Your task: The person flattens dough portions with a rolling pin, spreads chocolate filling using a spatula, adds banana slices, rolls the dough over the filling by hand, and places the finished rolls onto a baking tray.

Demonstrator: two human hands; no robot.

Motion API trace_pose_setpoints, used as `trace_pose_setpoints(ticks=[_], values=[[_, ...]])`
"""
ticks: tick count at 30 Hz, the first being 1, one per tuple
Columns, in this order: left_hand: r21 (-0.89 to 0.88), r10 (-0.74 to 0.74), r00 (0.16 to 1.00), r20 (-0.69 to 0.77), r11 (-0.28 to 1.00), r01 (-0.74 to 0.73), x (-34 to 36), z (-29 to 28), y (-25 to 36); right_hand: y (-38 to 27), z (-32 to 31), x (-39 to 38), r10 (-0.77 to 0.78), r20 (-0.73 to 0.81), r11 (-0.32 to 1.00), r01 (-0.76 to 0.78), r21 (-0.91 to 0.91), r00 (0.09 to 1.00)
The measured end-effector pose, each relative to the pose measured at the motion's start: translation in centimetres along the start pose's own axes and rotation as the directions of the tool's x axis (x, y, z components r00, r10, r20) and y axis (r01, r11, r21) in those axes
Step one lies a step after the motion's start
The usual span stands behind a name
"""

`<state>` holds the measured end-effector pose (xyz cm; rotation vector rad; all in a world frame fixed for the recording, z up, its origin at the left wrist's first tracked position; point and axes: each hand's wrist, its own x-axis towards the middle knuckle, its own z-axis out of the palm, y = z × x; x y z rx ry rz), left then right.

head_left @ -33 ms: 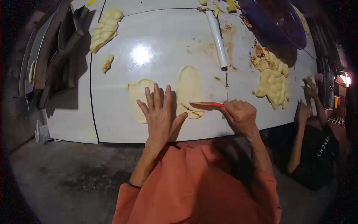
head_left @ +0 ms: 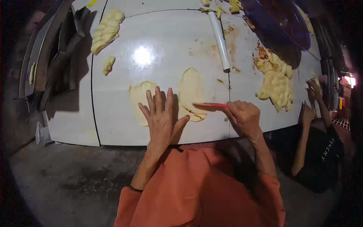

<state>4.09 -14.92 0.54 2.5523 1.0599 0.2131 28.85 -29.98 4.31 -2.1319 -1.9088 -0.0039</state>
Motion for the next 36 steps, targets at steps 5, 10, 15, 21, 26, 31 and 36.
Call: trace_pose_setpoints(ticks=[5,10,15,21,26,31,36], values=[[0.064,0.050,0.998,-0.031,0.997,-0.048,-1.2,0.8,0.2,3.2,-2.4,2.4,0.446,-0.054,0.837,-0.395,0.378,0.893],[0.076,0.206,0.979,-0.005,0.976,-0.205,-6.1,2.4,-0.8,10.0,-6.9,7.9,0.640,-0.270,0.745,-0.496,0.446,0.719],[0.067,0.239,0.970,0.047,0.968,-0.242,-7.7,2.9,-0.9,21.2,-12.8,14.9,0.597,-0.245,0.789,-0.614,0.009,0.764],[0.091,0.224,0.975,0.014,0.970,-0.224,-7.4,3.0,-0.9,32.5,-10.4,20.5,0.382,0.077,0.895,-0.348,-0.278,0.921],[0.078,0.165,0.986,0.009,0.983,-0.165,-7.3,2.5,-0.7,33.8,-8.7,22.3,0.344,0.288,0.935,-0.354,-0.020,0.894],[0.066,0.145,0.987,0.070,0.987,-0.150,-6.6,1.7,0.1,35.5,-10.7,20.3,0.462,0.315,0.792,-0.546,0.274,0.829],[0.087,0.139,0.984,0.110,0.985,-0.149,-7.1,1.6,-0.1,33.6,-13.0,19.6,0.503,0.482,0.588,-0.693,0.418,0.718]])
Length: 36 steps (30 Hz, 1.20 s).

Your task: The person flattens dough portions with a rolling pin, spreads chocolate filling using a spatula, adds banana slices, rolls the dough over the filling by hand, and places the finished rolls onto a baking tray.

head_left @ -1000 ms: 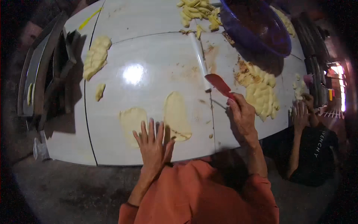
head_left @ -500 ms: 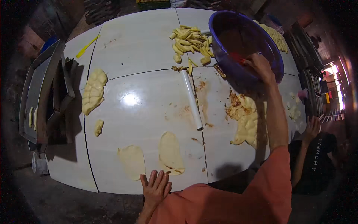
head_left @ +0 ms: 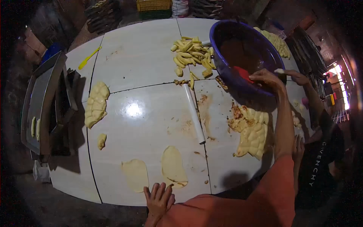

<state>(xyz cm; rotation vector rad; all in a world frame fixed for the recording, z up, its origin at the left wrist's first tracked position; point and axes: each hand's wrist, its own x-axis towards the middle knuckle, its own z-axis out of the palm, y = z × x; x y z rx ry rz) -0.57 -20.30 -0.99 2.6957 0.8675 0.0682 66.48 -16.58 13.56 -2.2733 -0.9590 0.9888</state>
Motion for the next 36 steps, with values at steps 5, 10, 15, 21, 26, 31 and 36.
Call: trace_pose_setpoints(ticks=[5,10,15,21,26,31,36], values=[[-0.051,-0.013,0.998,-0.058,0.999,0.010,-1.2,0.6,-0.1,-0.9,0.1,-2.3,0.062,0.030,0.997,-0.064,0.050,0.998],[-0.081,0.014,0.986,-0.167,0.996,-0.028,-0.7,0.4,0.2,-4.3,2.2,-4.3,0.006,0.040,0.999,-0.008,0.037,0.999],[-0.070,0.037,0.978,-0.204,0.996,-0.053,1.1,-0.4,0.6,-9.6,7.5,-11.5,-0.101,0.248,0.992,0.116,-0.050,0.964],[-0.081,0.001,0.986,-0.164,0.997,-0.014,0.9,0.6,0.3,-7.6,22.9,-16.8,-0.270,0.438,0.881,0.404,-0.247,0.857],[-0.111,0.022,0.986,-0.163,0.993,-0.041,0.7,0.7,0.3,-6.2,30.0,-20.4,-0.537,0.303,0.658,0.616,-0.434,0.787],[-0.107,0.033,0.986,-0.164,0.993,-0.051,0.4,0.9,0.0,-5.8,31.5,-21.4,-0.609,0.093,0.611,0.540,-0.579,0.788],[-0.110,0.034,0.981,-0.192,0.992,-0.056,0.9,1.1,0.2,-4.4,32.9,-22.9,-0.685,0.042,0.583,0.581,-0.569,0.728]])
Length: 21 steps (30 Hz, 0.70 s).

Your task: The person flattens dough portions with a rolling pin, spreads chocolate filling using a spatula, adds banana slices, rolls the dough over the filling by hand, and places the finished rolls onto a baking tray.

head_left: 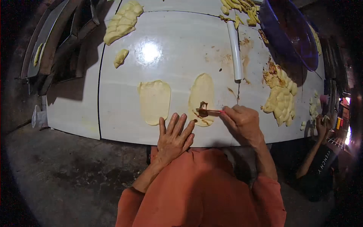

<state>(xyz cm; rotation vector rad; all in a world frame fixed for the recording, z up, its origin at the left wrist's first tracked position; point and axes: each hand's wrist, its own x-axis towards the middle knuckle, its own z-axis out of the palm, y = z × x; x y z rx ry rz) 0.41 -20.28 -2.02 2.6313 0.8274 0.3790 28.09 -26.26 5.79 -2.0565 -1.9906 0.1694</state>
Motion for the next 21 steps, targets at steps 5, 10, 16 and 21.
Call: trace_pose_setpoints(ticks=[5,10,16,21], values=[[0.023,0.002,1.000,0.015,1.000,-0.002,0.3,-0.2,0.1,0.0,0.3,-0.2,0.085,-0.099,0.996,-0.085,0.004,0.991],[0.035,0.000,1.000,-0.012,0.999,0.001,0.0,0.4,0.1,0.0,0.2,0.2,0.110,-0.089,0.992,-0.104,0.067,0.990],[0.014,-0.019,0.999,-0.040,1.000,0.020,-0.2,1.0,0.5,0.7,0.0,-0.7,0.158,0.011,0.973,-0.157,0.167,0.987],[0.021,-0.022,1.000,-0.008,1.000,0.022,0.4,0.9,0.7,2.5,0.1,-0.9,0.324,0.212,0.815,-0.386,0.432,0.922]])
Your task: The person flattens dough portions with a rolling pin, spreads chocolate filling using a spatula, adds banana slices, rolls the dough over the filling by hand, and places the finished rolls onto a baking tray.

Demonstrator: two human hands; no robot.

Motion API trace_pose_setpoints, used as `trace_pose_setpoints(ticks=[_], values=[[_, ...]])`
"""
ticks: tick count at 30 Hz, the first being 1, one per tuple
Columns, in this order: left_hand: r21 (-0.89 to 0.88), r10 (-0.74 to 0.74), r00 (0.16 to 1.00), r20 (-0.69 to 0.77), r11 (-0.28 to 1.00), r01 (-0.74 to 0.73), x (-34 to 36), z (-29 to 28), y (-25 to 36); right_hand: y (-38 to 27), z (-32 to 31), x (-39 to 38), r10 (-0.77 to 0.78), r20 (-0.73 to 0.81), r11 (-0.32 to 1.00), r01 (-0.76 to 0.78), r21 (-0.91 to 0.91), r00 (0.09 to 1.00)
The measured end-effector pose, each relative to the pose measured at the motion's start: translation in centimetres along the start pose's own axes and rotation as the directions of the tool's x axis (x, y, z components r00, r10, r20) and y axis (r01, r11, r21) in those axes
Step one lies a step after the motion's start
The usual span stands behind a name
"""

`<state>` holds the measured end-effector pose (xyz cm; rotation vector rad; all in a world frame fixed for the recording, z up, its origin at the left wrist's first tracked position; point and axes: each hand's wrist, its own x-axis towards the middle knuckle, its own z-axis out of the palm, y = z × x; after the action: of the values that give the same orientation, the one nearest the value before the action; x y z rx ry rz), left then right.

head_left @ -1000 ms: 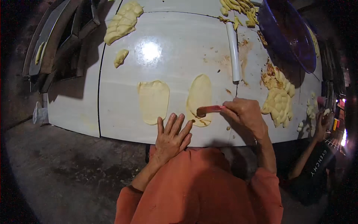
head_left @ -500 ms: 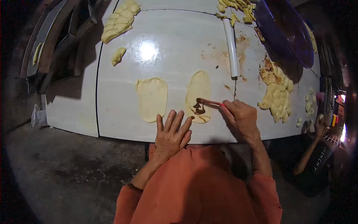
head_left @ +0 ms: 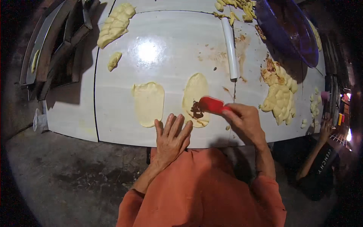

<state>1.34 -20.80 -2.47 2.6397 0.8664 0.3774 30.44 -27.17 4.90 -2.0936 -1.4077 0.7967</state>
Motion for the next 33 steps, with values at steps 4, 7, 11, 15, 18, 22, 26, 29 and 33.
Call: trace_pose_setpoints(ticks=[4,7,11,15,18,22,26,29,33], values=[[-0.029,0.033,0.998,0.060,0.999,-0.032,1.0,-0.1,0.1,-1.4,-6.7,2.1,0.354,-0.005,0.751,-0.281,0.598,0.935],[-0.026,0.023,0.995,0.094,0.999,-0.020,1.2,-1.2,0.0,2.3,-12.9,4.4,0.290,-0.182,0.861,-0.173,0.478,0.939],[0.026,0.028,0.999,0.032,0.999,-0.029,-0.9,-0.5,-0.7,4.7,-20.9,9.0,0.259,-0.452,0.943,-0.122,0.311,0.853],[0.027,0.032,0.996,0.088,0.999,-0.035,-1.0,-1.0,-0.8,8.5,-28.5,14.3,0.145,-0.545,0.959,-0.253,-0.127,0.826],[0.009,0.057,0.996,0.076,0.998,-0.058,0.0,-1.0,0.3,12.7,-31.1,18.2,0.155,-0.436,0.855,-0.341,-0.390,0.887],[-0.020,0.005,0.991,0.133,1.000,-0.003,0.3,-1.5,-0.1,15.8,-28.5,20.9,0.063,-0.185,0.762,-0.167,-0.625,0.981],[-0.019,0.018,0.997,0.080,1.000,-0.016,-0.5,-0.8,-0.4,15.5,-29.1,21.9,0.234,-0.009,0.906,-0.222,-0.362,0.972],[-0.008,0.020,0.996,0.085,1.000,-0.020,-0.7,-0.5,-0.5,16.3,-29.6,20.5,0.224,-0.003,0.974,-0.224,0.047,0.975],[-0.004,0.011,0.996,0.087,1.000,-0.011,-0.7,-0.3,-0.6,15.7,-30.7,19.3,0.344,0.098,0.913,-0.357,0.195,0.934]])
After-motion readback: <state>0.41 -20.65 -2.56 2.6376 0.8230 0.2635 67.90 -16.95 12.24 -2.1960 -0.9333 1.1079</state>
